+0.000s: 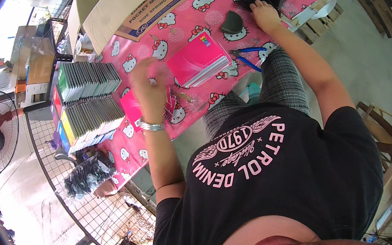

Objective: The person uses pliers to trim the ends of wire spirals on a series of small pink notebooks, picking each one from a stack and placing it into a new pile.

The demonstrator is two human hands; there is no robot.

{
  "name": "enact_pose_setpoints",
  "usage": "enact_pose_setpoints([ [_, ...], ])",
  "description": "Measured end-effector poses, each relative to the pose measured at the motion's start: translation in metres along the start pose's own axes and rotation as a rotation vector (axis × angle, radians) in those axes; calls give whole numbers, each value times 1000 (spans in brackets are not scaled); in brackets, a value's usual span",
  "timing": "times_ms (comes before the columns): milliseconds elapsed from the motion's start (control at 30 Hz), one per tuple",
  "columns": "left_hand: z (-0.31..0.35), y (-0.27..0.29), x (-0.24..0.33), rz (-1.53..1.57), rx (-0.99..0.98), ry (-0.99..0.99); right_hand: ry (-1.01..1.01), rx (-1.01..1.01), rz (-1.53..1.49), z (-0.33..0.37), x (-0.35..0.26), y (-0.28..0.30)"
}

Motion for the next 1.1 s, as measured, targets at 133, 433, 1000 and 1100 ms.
enact_pose_setpoints([
  [133, 13, -53, 87, -95, -200, -281, -35, -120, -79, -9, -4, 13],
  [433, -1, -51, 81, 75, -380, -195, 185, 278, -813, -9, -16, 99],
  [1000, -15, -50, 86, -191, -122, -222, 418, -8, -1154, 31, -114, 192],
  [1100, -12, -49, 83, -201, -97, -239, 289, -381, -1334, 27, -121, 185],
])
Point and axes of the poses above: each hand's wrist, its own z-axis away from the middle knuckle, its own y-axis out of the back of the hand, x = y × z, the point moved 9 cm from there along -z, towards the middle knuckle, and after that the axes turned 2 degrees about z, right-handed, at the moved point
